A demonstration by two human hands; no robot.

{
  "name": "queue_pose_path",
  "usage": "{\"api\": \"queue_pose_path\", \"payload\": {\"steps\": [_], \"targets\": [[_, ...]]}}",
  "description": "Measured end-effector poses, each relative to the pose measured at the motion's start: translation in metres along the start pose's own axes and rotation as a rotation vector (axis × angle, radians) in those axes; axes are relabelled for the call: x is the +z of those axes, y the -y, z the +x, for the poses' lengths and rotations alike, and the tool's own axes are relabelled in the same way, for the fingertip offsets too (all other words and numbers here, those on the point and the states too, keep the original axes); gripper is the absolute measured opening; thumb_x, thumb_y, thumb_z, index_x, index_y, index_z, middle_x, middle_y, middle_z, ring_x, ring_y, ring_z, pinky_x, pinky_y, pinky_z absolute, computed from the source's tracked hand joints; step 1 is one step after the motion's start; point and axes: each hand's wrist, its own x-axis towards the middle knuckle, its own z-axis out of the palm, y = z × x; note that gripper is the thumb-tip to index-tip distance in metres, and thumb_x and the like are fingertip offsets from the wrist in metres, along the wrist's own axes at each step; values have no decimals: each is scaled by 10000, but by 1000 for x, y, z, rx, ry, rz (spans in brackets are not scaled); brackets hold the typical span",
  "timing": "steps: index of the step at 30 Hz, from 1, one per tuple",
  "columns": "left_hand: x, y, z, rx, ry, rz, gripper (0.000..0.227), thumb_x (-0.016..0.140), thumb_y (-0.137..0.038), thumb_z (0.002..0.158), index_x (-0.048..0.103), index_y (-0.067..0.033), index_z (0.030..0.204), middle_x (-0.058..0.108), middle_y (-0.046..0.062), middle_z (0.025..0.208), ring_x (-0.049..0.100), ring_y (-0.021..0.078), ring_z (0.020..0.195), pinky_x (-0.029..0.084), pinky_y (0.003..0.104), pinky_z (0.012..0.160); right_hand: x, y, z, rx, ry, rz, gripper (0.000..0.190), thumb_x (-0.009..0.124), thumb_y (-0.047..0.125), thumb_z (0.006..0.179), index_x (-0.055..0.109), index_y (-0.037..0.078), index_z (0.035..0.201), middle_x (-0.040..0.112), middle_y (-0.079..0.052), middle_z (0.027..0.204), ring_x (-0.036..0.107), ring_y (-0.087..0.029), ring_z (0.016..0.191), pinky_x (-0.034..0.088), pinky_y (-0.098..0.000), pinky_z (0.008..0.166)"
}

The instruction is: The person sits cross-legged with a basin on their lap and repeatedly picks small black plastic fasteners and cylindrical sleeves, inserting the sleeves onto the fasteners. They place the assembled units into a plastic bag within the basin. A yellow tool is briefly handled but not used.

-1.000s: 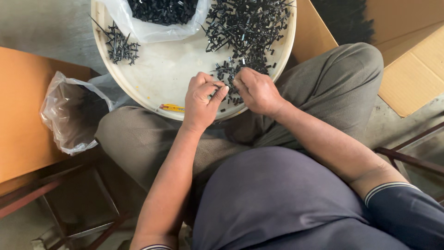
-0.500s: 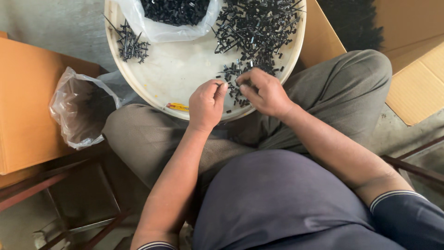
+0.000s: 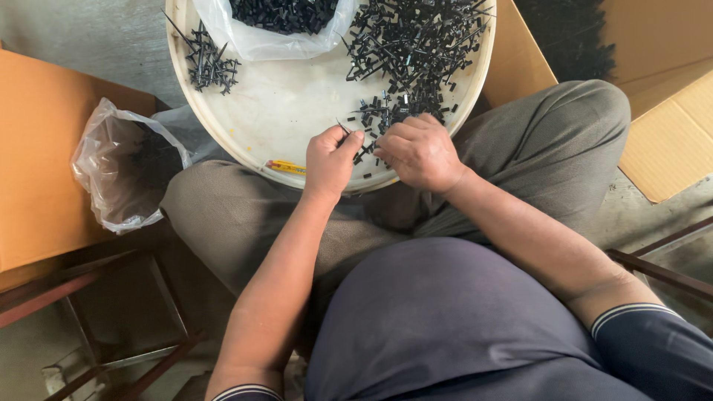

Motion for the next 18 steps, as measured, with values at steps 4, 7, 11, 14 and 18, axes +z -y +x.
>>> {"api": "queue_pose_path", "payload": {"steps": [4,7,11,14,18], "targets": [[-5,10,5,-218,-78,-337,296,730,-189,940,609,2,749,486,-82,591,370,48,523,266,291,475,-9,3,4,-5,-78,-55,75,783,128,902,724,119,947,689,-2,909,620,-225,803,449,-391,773],[-11,7,3,-17,-130,-196,380,738,-217,987,554,-2,733,463,-58,603,359,55,559,295,290,505,-6,4,7,137,-28,-122,90,778,144,888,738,110,962,675,-28,872,623,-254,811,457,-401,769],[-4,-7,-2,221,-168,141,381,727,-256,996,569,-15,747,487,-7,564,399,67,539,355,292,507,-2,-1,6,208,-18,-85,85,746,151,944,741,98,1010,694,-60,933,643,-284,842,495,-414,772],[1,-15,-8,210,-153,175,363,717,-268,984,589,-26,746,536,24,548,446,103,508,383,307,501,-4,-2,1,266,-13,75,64,730,142,1002,731,84,1027,679,-77,935,669,-304,862,536,-421,768],[-2,-23,-10,233,-148,297,390,721,-279,984,562,-21,738,540,90,562,468,205,478,398,345,506,-5,3,3,228,31,288,199,722,127,966,702,22,1134,667,-118,965,680,-317,827,549,-413,715]]}}
